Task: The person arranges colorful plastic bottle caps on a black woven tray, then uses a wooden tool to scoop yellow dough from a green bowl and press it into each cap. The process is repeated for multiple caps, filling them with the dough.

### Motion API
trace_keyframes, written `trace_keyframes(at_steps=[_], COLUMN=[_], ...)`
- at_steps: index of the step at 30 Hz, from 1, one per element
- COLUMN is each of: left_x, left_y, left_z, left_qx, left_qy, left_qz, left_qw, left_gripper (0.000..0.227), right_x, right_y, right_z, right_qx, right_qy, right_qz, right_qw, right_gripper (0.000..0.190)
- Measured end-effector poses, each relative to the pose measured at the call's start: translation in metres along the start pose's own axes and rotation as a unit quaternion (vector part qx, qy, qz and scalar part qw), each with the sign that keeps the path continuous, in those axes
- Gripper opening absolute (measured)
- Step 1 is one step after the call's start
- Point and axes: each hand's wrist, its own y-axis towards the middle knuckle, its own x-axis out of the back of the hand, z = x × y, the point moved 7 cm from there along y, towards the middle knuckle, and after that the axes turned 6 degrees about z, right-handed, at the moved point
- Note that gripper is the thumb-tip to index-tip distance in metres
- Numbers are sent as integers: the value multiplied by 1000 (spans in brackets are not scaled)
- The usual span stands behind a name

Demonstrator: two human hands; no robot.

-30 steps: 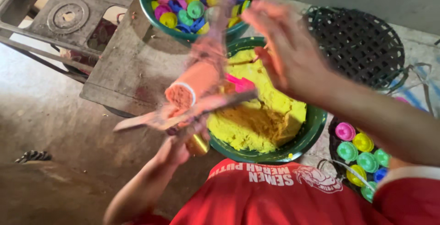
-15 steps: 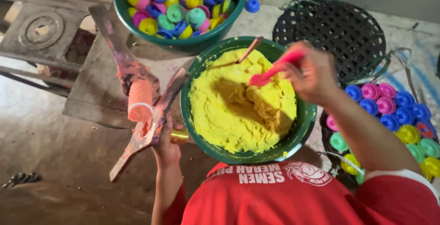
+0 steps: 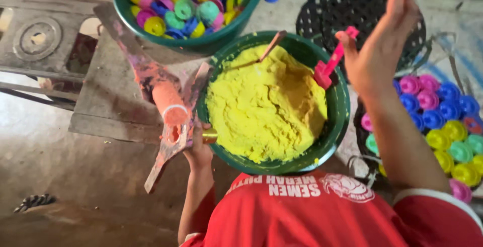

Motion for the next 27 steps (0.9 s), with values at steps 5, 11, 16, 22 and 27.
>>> trace_keyframes(at_steps=[5,11,16,22,27], left_x=[1,-17,-25,-26,-25], left_y=[10,25,31,35,36], left_z=[25,48,32,30,28], left_qx=[75,89,19,4,18], left_qy=[12,50,-19,-117,-127], left_qz=[-57,-4,-41,-78,-76], left_qw=[995,995,999,990,989], left_gripper=[21,11,11,17,18], right_x=[-60,-151,-89,-92,-136], right_y=[14,2,10,2,-65], right_z=[128,101,69,60,81], right_qx=[340,234,215,158,84], right_qy=[71,-238,-243,-39,164], right_qz=[190,601,591,616,539], right_qw=[919,726,739,771,822], right_gripper=[32,21,25,55,57])
